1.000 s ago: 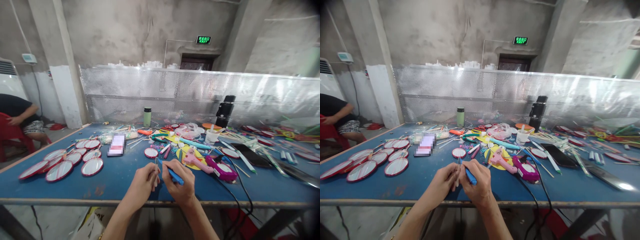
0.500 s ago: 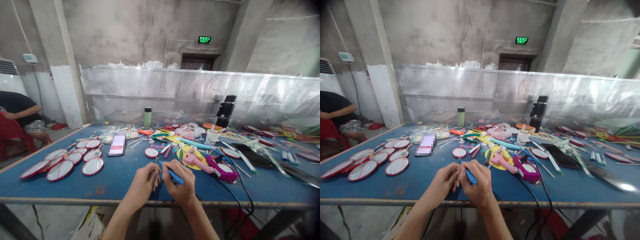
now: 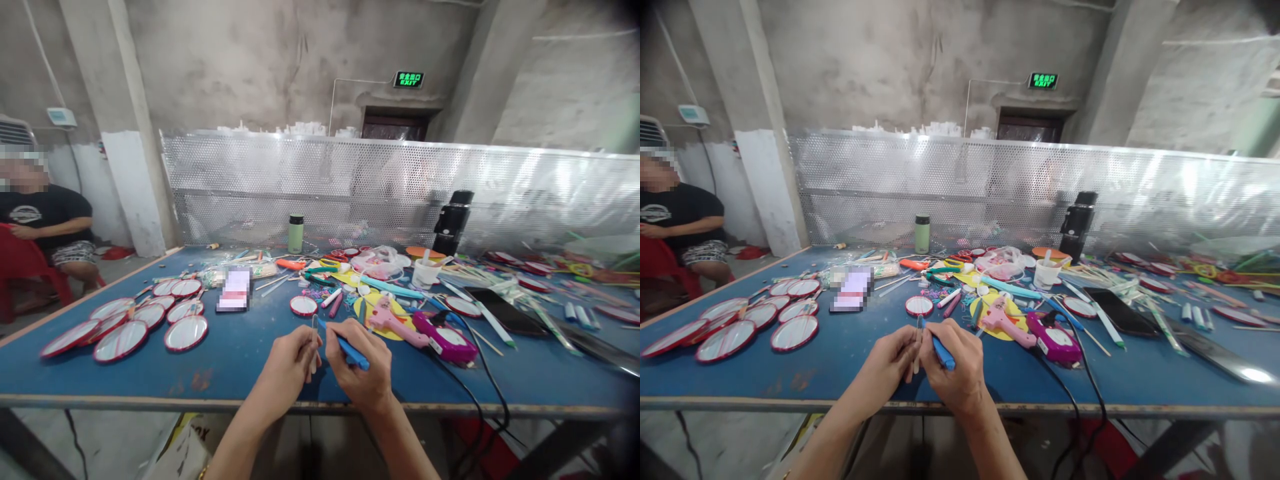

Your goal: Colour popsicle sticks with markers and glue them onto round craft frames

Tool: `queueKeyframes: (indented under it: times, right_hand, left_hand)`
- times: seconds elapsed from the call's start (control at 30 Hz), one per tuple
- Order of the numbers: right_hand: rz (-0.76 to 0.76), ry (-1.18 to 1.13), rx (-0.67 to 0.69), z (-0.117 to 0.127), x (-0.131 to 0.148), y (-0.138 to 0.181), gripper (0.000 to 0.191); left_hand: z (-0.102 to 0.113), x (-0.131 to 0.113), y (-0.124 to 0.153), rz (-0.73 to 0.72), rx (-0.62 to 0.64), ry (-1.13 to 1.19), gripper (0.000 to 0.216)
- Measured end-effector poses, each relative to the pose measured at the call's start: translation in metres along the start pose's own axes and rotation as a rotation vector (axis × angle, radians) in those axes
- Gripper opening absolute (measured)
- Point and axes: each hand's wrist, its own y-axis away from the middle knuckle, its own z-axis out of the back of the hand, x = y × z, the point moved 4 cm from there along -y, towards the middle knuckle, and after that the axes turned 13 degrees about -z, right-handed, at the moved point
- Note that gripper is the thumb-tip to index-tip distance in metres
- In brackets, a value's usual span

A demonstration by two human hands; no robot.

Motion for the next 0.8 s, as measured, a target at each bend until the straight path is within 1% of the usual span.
queueKeyframes:
  times: [0.4, 0.8]
  right_hand:
    - [0.013, -0.004, 0.028, -0.0001, 0.0007, 0.0014, 0.017]
    - [0.012, -0.001, 0.055, -0.0029, -0.0002, 0.0003, 0.018]
  left_hand:
    - [0.0010, -0.0004, -0.0002, -0.015, 0.000, -0.011, 0.019]
    - [0.0008, 0.0011, -0.0001, -0.026, 0.008, -0.031, 0.022]
